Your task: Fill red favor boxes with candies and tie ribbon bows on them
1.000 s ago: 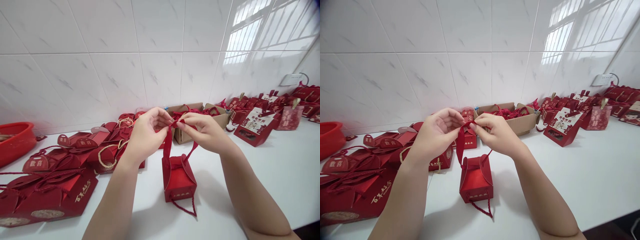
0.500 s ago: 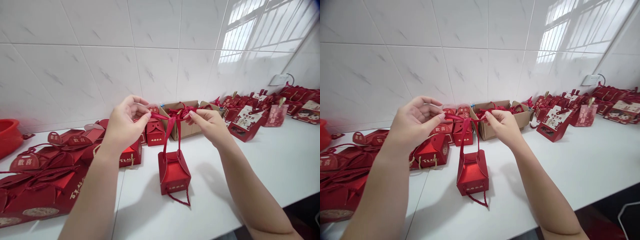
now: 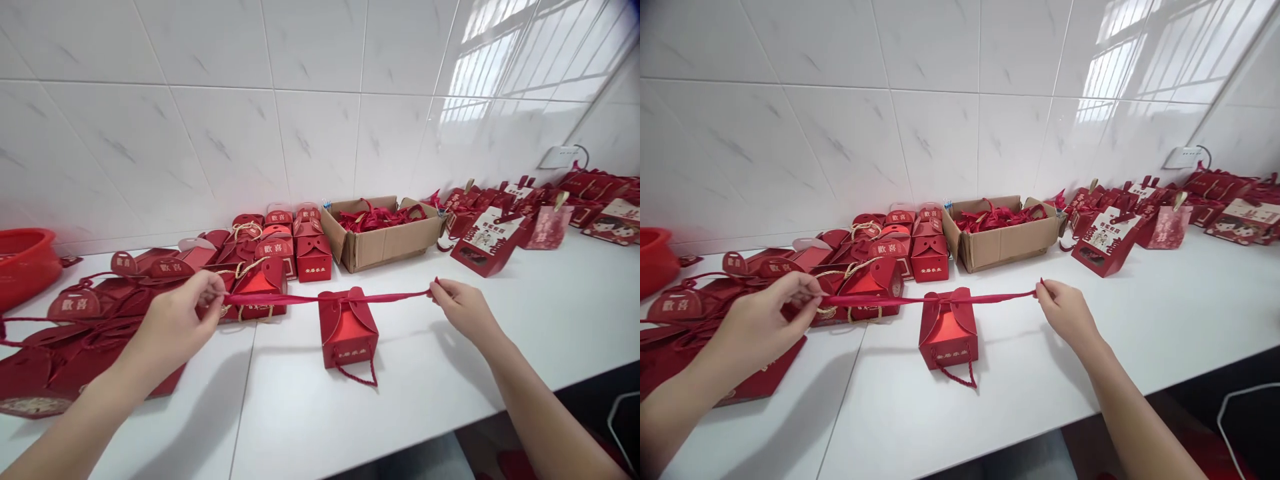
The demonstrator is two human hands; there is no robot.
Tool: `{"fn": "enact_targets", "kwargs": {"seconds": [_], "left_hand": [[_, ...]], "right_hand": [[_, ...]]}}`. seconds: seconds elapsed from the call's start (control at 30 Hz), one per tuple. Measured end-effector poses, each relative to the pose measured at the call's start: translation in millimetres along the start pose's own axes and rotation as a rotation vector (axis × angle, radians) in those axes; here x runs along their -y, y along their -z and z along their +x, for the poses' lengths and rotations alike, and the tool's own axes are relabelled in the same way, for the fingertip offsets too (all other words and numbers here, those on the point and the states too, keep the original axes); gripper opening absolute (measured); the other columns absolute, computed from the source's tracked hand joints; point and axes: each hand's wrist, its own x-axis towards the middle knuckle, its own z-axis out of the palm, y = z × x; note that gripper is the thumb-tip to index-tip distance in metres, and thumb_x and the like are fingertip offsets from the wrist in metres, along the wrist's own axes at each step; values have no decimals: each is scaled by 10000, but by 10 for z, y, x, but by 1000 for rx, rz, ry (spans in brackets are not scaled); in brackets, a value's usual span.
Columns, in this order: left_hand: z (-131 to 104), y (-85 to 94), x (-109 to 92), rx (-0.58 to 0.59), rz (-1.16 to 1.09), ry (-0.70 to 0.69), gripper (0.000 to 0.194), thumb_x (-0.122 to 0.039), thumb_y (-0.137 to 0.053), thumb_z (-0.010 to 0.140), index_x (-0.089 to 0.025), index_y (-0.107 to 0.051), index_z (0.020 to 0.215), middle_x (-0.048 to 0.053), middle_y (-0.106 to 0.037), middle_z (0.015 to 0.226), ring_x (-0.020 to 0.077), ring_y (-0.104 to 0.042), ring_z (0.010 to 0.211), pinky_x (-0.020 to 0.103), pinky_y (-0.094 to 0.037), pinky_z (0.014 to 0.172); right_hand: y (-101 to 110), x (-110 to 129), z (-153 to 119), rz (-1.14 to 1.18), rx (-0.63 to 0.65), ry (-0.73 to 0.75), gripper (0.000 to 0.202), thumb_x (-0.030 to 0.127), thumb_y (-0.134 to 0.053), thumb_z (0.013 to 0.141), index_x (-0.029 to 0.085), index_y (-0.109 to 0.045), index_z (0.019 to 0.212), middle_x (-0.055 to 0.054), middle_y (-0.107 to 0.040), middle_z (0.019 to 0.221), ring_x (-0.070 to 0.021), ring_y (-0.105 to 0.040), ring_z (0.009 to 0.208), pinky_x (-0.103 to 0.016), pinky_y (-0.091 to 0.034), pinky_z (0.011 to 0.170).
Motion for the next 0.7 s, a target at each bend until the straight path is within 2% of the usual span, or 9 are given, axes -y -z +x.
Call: {"fn": "enact_targets", "kwargs": {"seconds": [0.2, 0.27, 0.37, 0.47, 0.57, 0.63, 0.7], "left_hand": [[-203, -174, 203, 178, 132, 76, 4, -237, -417, 803, -234, -415, 802, 13, -628, 734, 202, -618, 621, 286, -446, 595], [-228, -217, 241, 189, 141, 88, 10, -232, -409, 803, -236, -404, 811, 24, -635, 746, 209, -628, 635, 285, -444, 598], [-238, -253, 263, 174, 138, 107, 61, -203, -429, 767, -238, -394, 803, 32, -638, 734, 217, -621, 625, 287, -427, 588], [-232, -264, 245, 160, 134, 146, 76, -195, -427, 744, -238, -391, 795, 44, -631, 730, 239, -614, 634, 305, -420, 583], [-237, -269, 214, 154, 135, 170, 70, -189, -414, 753, -240, -382, 788, 43, -615, 727, 242, -600, 621, 310, -410, 575], [-256, -278, 209, 160, 111, 168, 78, -179, -423, 754, -239, -383, 784, 32, -603, 711, 233, -591, 613, 306, -413, 577], [-289, -295, 221, 183, 72, 149, 79, -169, -430, 760, -235, -399, 793, 25, -601, 720, 223, -598, 635, 305, -436, 602]], "right_hand": [[-110, -357, -230, -42, 56, -111, 340, 414, -418, 826, 201, -563, 605, -47, -638, 589, -190, -532, 510, -303, -377, 524], [-131, -405, -295, -21, 45, -127, 330, 410, -427, 819, 200, -576, 613, -46, -630, 576, -193, -537, 518, -300, -381, 521], [-146, -436, -365, 15, -37, -144, 323, 411, -439, 808, 203, -565, 596, -48, -621, 568, -198, -549, 544, -293, -378, 515], [-150, -435, -408, 38, -132, -165, 318, 417, -447, 805, 207, -542, 586, -54, -618, 570, -207, -563, 566, -294, -380, 514], [-155, -441, -440, 49, -175, -174, 315, 417, -447, 811, 208, -539, 594, -59, -616, 573, -218, -580, 587, -299, -396, 526], [-164, -469, -458, 29, -163, -183, 324, 417, -434, 821, 206, -546, 602, -64, -619, 583, -223, -590, 599, -306, -412, 540], [-173, -518, -466, -11, -71, -186, 333, 417, -421, 833, 200, -568, 627, -73, -633, 618, -230, -602, 620, -317, -438, 567]]}}
